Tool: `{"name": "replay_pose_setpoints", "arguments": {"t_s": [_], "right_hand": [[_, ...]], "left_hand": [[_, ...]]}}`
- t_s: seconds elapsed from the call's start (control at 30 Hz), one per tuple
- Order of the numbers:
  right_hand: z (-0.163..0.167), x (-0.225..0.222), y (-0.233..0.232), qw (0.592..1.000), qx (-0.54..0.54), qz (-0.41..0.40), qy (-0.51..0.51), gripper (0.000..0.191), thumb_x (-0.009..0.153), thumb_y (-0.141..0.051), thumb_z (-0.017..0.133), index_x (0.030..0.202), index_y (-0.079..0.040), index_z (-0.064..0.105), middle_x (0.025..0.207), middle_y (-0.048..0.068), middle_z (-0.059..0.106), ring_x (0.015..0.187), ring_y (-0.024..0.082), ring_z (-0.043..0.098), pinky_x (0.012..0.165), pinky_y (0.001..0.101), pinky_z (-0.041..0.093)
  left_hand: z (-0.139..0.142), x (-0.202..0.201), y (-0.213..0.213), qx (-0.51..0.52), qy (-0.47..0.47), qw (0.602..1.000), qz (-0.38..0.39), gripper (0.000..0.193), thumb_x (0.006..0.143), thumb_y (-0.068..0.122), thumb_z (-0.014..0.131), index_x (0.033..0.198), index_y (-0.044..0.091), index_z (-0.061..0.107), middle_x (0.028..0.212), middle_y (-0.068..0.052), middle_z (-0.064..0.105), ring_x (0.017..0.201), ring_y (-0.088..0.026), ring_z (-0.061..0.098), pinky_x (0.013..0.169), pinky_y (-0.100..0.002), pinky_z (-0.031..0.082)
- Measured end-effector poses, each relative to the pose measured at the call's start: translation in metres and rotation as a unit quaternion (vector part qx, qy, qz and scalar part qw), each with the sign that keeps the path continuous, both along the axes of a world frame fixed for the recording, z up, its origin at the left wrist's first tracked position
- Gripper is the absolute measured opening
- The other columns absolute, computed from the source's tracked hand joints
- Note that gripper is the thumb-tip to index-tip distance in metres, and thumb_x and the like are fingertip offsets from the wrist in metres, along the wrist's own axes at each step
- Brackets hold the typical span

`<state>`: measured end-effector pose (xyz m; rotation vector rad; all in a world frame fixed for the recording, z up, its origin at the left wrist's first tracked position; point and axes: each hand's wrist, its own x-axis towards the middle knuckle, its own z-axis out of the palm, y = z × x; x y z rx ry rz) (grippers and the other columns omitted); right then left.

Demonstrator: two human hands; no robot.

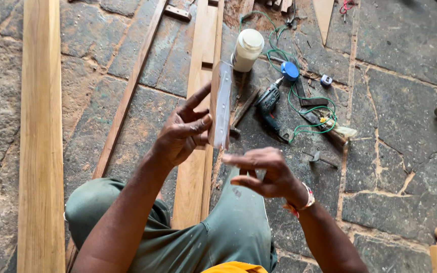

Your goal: The person places a small wooden piece with pre-drilled holes onto a larger plank and secures it using a power drill. They then use the drill to create additional holes in the plank.

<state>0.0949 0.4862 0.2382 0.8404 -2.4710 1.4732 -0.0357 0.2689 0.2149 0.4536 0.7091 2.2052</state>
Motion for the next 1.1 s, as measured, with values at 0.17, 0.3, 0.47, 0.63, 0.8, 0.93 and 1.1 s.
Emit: {"name": "replay_pose_setpoints", "arguments": {"t_s": [0.17,0.3,0.47,0.63,0.8,0.93,1.1], "right_hand": [[-0.012,-0.013,-0.007,0.991,0.057,-0.118,0.029,0.092,0.085,-0.012,0.085,0.160,-0.006,0.031,0.079,0.005,0.072,0.054,0.014,0.063,0.054,0.0305,0.052],[-0.030,-0.029,-0.016,0.958,0.171,-0.195,0.123,0.094,0.087,-0.004,0.075,0.164,-0.008,0.020,0.097,0.014,0.071,0.071,0.027,0.067,0.066,0.0392,0.054],[-0.045,-0.034,-0.014,0.922,0.245,-0.219,0.205,0.091,0.097,-0.004,0.069,0.168,-0.013,0.013,0.094,0.011,0.067,0.087,0.031,0.067,0.090,0.0485,0.054],[-0.039,-0.030,0.002,0.884,0.315,-0.251,0.237,0.082,0.094,0.001,0.065,0.162,-0.028,0.031,0.097,0.005,0.070,0.085,0.023,0.068,0.100,0.0496,0.056],[-0.021,-0.027,0.014,0.897,0.270,-0.278,0.212,0.061,0.097,-0.013,0.072,0.152,-0.025,0.050,0.100,0.009,0.074,0.083,0.023,0.070,0.085,0.0423,0.058],[-0.012,-0.032,0.008,0.982,0.073,-0.136,0.106,0.056,0.102,-0.016,0.071,0.154,-0.017,0.049,0.111,0.011,0.076,0.089,0.021,0.076,0.080,0.0344,0.064],[-0.011,-0.015,-0.001,0.988,0.061,-0.073,0.123,0.041,0.100,-0.012,0.071,0.140,-0.010,0.062,0.100,0.010,0.077,0.082,0.021,0.076,0.073,0.0336,0.061]], "left_hand": [[-0.002,0.001,0.004,-0.001,-0.018,1.000,-0.004,0.088,0.091,0.008,0.075,0.165,0.012,0.027,0.132,-0.022,0.065,0.105,-0.023,0.074,0.081,-0.037,0.066],[-0.003,0.003,0.004,0.014,-0.017,1.000,0.005,0.084,0.096,0.005,0.074,0.168,0.010,0.030,0.124,-0.020,0.067,0.101,-0.021,0.073,0.079,-0.034,0.065],[-0.004,0.004,0.004,0.024,-0.030,0.999,0.021,0.080,0.097,0.004,0.073,0.166,0.008,0.033,0.119,-0.018,0.069,0.098,-0.022,0.073,0.074,-0.035,0.065],[-0.003,0.001,0.001,-0.001,-0.028,0.999,0.020,0.077,0.095,0.007,0.073,0.162,0.008,0.036,0.113,-0.018,0.071,0.094,-0.022,0.075,0.071,-0.036,0.067],[0.000,0.000,0.002,-0.018,-0.014,0.999,0.026,0.077,0.093,0.007,0.075,0.161,0.005,0.039,0.112,-0.018,0.072,0.092,-0.021,0.075,0.070,-0.035,0.066],[0.001,0.000,0.004,-0.057,-0.005,0.998,0.036,0.077,0.091,0.009,0.076,0.159,0.003,0.040,0.112,-0.018,0.071,0.092,-0.020,0.076,0.075,-0.036,0.068],[-0.001,-0.002,0.000,-0.054,0.009,0.997,0.056,0.079,0.090,0.012,0.078,0.159,0.001,0.041,0.115,-0.021,0.071,0.091,-0.020,0.076,0.073,-0.034,0.066]]}}
